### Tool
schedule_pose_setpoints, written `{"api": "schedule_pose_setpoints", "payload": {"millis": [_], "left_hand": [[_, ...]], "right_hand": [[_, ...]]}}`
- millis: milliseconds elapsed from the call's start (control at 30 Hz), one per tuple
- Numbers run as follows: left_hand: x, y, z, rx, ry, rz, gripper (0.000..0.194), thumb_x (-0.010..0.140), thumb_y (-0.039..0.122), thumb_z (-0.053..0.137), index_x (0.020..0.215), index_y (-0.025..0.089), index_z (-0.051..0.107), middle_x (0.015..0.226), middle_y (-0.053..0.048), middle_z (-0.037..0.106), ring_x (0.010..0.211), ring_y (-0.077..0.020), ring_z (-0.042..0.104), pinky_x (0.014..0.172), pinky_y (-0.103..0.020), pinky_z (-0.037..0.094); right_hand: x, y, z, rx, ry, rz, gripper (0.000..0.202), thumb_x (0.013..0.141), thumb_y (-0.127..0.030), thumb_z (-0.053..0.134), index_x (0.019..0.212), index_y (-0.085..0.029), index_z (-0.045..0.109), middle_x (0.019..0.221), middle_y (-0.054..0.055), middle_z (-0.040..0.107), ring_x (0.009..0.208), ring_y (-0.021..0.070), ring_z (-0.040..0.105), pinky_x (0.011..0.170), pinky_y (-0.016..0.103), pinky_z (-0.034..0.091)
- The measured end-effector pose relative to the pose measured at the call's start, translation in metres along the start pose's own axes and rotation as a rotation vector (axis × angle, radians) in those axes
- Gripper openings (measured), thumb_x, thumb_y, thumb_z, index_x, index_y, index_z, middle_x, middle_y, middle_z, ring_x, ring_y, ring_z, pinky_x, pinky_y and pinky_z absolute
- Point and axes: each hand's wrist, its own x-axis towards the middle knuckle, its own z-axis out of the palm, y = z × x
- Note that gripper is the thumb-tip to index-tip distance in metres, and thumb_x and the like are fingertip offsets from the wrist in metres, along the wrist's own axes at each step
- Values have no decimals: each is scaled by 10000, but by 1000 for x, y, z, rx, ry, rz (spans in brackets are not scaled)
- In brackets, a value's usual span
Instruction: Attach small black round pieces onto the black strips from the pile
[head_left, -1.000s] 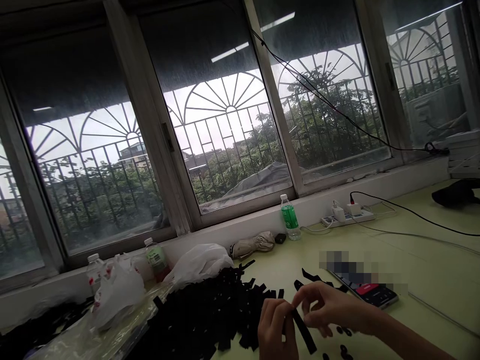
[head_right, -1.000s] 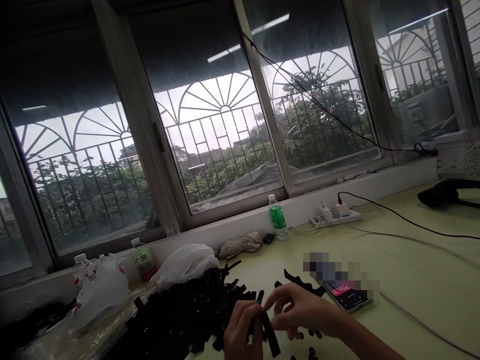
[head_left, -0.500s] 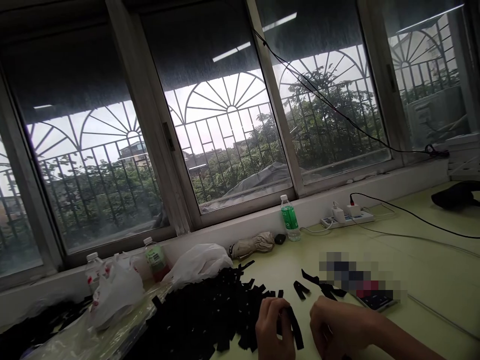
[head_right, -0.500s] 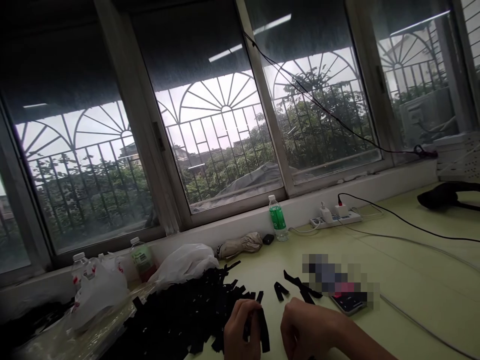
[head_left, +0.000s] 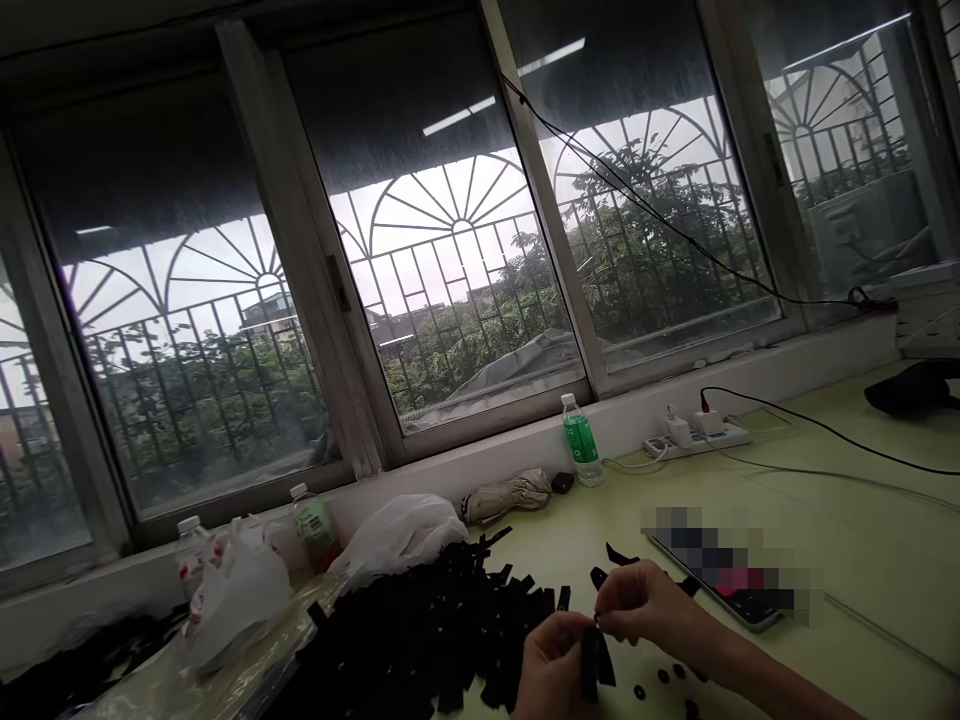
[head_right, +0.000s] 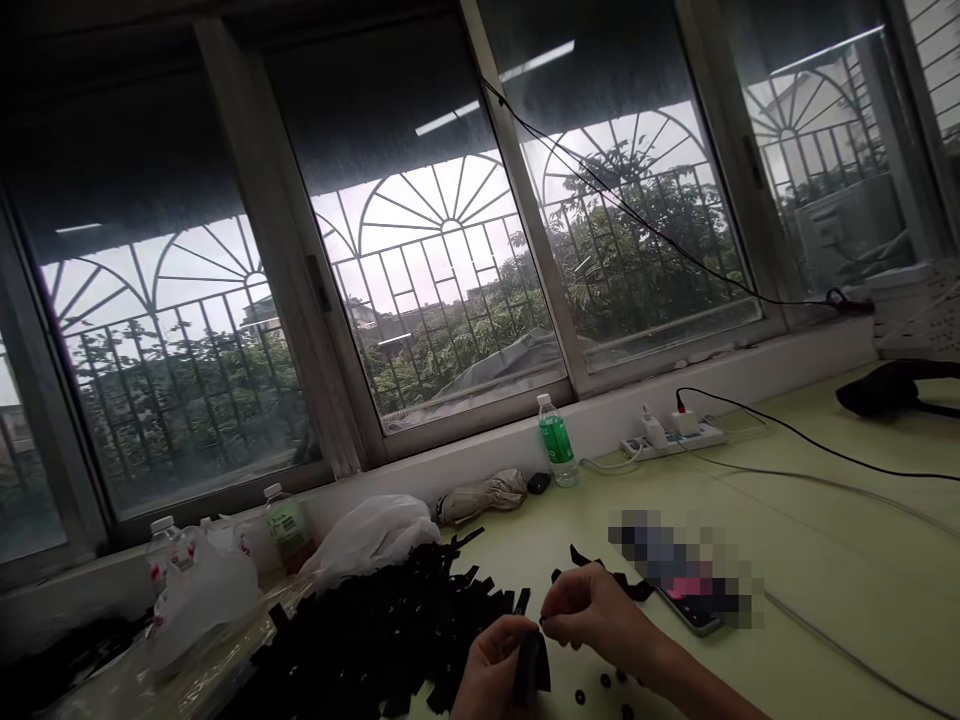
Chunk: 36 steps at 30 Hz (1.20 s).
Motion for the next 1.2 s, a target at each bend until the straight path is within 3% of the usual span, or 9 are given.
{"api": "schedule_pose_setpoints", "payload": {"millis": [133,367,633,867,1033,1200], "left_hand": [[-1,4,4,-137,50,-39,311,370,236,894,596,131,707,498,-22,619,447,-59,481,465,-165,323],[-4,4,6,-186,56,-40,315,427,235,883,678,143,717,562,-26,632,519,-89,527,497,-180,369],[-3,2,2,-152,49,-5,289,439,237,878,634,127,695,504,5,579,486,-68,483,480,-173,329],[-5,3,2,-74,52,-3,294,511,275,851,705,129,685,586,-17,605,552,-89,512,511,-185,334],[-7,-1,1,-41,97,-9,340,485,303,859,698,143,648,519,39,525,464,-43,426,479,-172,290],[-10,-2,3,18,79,13,335,539,335,829,726,145,626,521,30,537,490,-68,465,483,-180,286]], "right_hand": [[0,3,5,128,-23,13,110,593,-209,683,657,-120,691,514,4,610,480,99,521,470,199,400],[-6,-6,8,164,5,29,150,585,-244,694,668,-122,722,530,12,624,497,104,525,504,216,410],[-8,-10,12,152,16,5,161,580,-266,689,657,-130,725,516,3,606,490,104,510,507,222,410],[-13,-15,15,136,5,-59,163,616,-285,688,661,-130,714,526,0,590,520,110,513,520,220,401],[-15,-12,18,87,63,-51,173,599,-293,713,657,-130,695,557,10,613,531,122,533,502,220,401],[-16,-8,24,111,106,-15,185,590,-306,710,612,-128,668,498,-7,578,500,122,526,498,232,404]]}}
